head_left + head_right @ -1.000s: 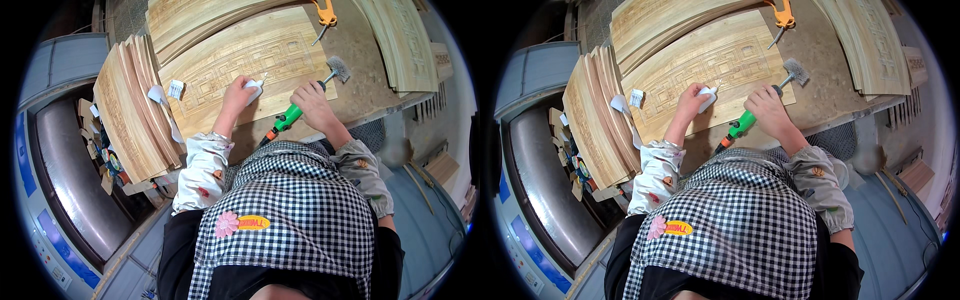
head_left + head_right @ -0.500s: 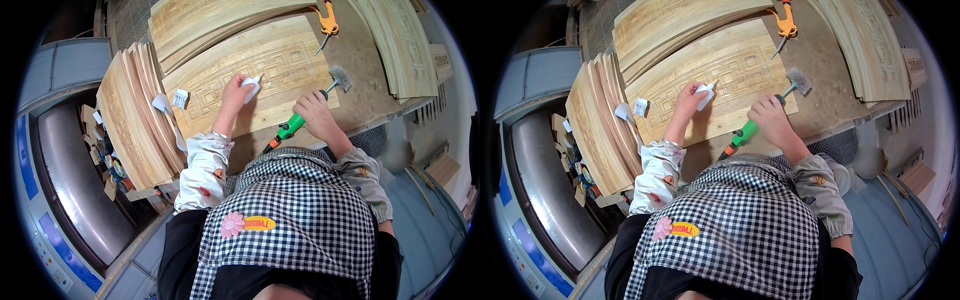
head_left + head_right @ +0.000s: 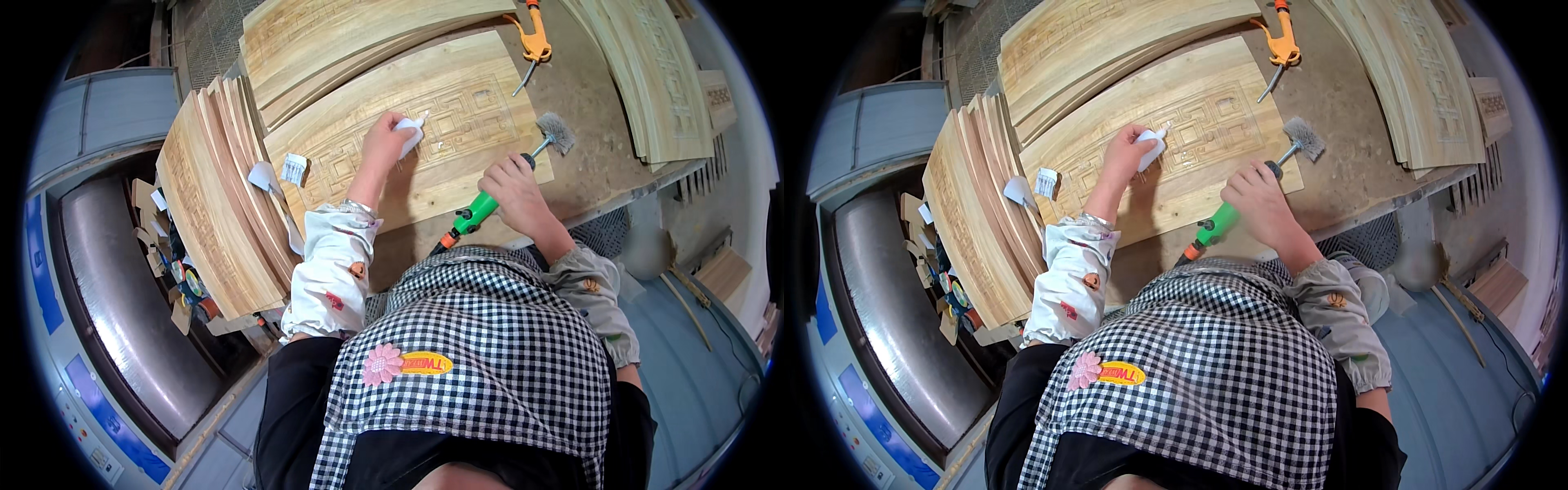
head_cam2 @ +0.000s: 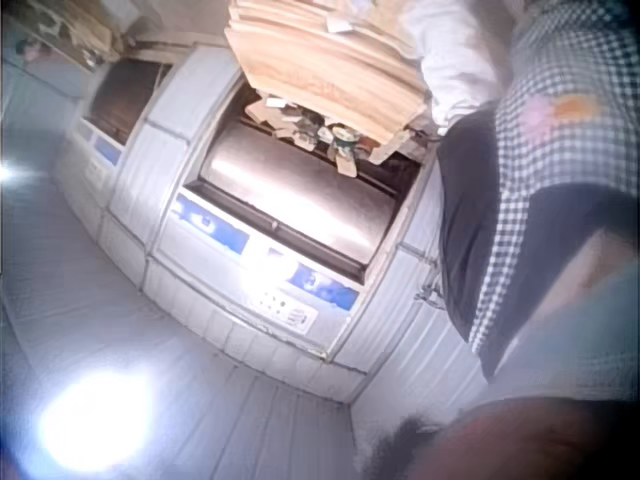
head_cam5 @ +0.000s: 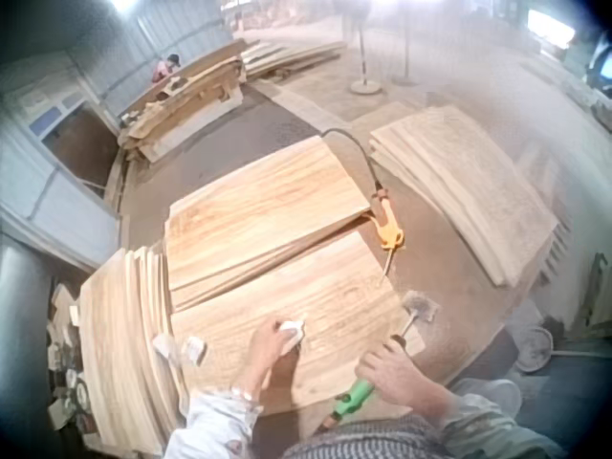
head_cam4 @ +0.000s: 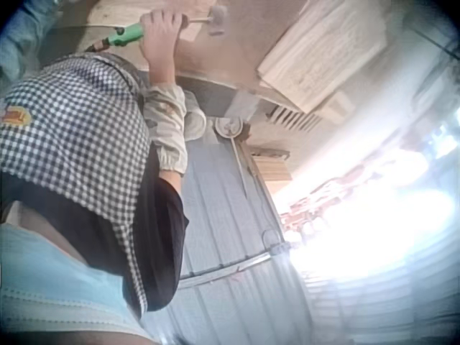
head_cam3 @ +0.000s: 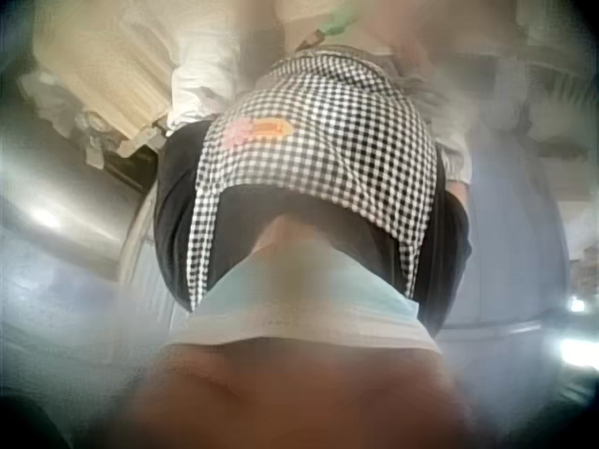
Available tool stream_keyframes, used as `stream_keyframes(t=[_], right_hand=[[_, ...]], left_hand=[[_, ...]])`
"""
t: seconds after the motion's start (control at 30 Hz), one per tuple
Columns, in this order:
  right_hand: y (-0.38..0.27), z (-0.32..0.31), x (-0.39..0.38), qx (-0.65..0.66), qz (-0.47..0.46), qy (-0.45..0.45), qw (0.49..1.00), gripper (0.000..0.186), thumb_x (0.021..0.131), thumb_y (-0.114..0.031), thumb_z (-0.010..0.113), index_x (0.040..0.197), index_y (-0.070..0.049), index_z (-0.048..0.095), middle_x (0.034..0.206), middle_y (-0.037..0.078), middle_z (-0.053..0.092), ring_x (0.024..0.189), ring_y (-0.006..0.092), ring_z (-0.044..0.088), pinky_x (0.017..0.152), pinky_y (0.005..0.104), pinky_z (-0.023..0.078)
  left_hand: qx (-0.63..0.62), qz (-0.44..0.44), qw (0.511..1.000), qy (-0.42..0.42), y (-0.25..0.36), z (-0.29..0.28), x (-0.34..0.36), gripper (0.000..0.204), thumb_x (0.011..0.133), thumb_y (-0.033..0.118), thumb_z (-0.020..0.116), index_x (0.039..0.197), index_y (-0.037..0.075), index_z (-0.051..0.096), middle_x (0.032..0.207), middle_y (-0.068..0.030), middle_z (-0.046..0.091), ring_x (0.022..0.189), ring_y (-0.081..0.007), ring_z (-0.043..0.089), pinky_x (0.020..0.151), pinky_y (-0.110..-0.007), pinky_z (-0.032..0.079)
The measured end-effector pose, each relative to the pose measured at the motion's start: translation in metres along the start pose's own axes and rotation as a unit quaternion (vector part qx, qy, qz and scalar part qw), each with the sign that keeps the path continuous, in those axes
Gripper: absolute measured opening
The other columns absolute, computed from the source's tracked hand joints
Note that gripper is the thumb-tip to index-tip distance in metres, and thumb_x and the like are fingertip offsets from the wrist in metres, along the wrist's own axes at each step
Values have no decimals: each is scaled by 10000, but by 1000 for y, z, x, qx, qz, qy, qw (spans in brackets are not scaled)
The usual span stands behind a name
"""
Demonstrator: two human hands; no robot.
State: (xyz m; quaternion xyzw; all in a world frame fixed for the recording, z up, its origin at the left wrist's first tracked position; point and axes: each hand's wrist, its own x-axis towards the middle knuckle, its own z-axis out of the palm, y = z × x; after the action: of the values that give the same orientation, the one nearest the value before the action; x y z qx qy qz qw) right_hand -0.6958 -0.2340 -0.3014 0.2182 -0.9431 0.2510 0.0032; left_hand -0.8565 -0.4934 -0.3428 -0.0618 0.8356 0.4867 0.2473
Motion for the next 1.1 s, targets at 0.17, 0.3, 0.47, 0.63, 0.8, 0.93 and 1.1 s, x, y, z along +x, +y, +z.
stream_keyframes(t=[0.17, 0.3, 0.47, 0.63, 0.8, 0.93, 1.1], right_hand=[[1, 1, 0, 3, 2, -8, 1000, 207, 764, -23, 616, 952, -110, 608, 1026, 49, 590, 1168, 260, 546, 1146, 488, 338], [1, 0, 1, 10, 1, -4, 1000, 225, 750, -9, 617, 952, -107, 606, 1031, 53, 588, 1167, 262, 541, 1142, 487, 340], [-1, -1, 1, 12, 6, -13, 1000, 238, 745, -3, 617, 958, -108, 599, 1036, 52, 583, 1170, 263, 538, 1137, 481, 338], [1, -1, 1, 17, 7, -10, 1000, 238, 744, -2, 620, 954, -109, 590, 1028, 50, 577, 1168, 264, 537, 1140, 479, 334], [2, -1, 1, 11, 12, -8, 1000, 235, 742, -1, 623, 948, -107, 586, 1025, 52, 575, 1165, 267, 537, 1140, 480, 336], [3, -3, 8, 29, -4, -8, 1000, 215, 729, -10, 625, 925, -93, 595, 1011, 63, 582, 1153, 286, 542, 1120, 479, 351], [-7, -4, 13, -5, -18, -2, 1000, 190, 763, -52, 574, 941, -68, 638, 998, 129, 607, 1068, 352, 557, 1079, 522, 362]], left_hand=[[-63, -12, 998, 10, 0, -3, 1, 237, 871, 127, 734, 1072, 24, 662, 996, -109, 717, 859, -184, 673, 746, -316, 530], [-65, -14, 998, 20, 10, -5, 6, 224, 863, 124, 738, 1051, 25, 668, 978, -110, 719, 844, -182, 669, 735, -321, 529], [-41, 6, 999, 32, 3, -2, 10, 248, 849, 149, 744, 1047, 21, 669, 979, -116, 724, 851, -197, 677, 758, -327, 531], [-44, 23, 998, 49, 7, 1, 11, 257, 847, 160, 740, 1049, 17, 671, 979, -126, 731, 855, -219, 685, 777, -339, 532], [33, 2, 997, 65, 17, 3, 15, 270, 845, 169, 742, 1053, 13, 670, 987, -141, 732, 876, -238, 698, 790, -348, 533], [-15, -1, 996, 86, 3, -7, 11, 262, 847, 133, 742, 1076, 28, 670, 995, -134, 727, 873, -223, 696, 754, -348, 548], [-259, 48, 962, 67, 28, -26, -32, 427, 865, 21, 693, 1283, 73, 626, 1092, -124, 695, 969, -177, 672, 812, -309, 560]])
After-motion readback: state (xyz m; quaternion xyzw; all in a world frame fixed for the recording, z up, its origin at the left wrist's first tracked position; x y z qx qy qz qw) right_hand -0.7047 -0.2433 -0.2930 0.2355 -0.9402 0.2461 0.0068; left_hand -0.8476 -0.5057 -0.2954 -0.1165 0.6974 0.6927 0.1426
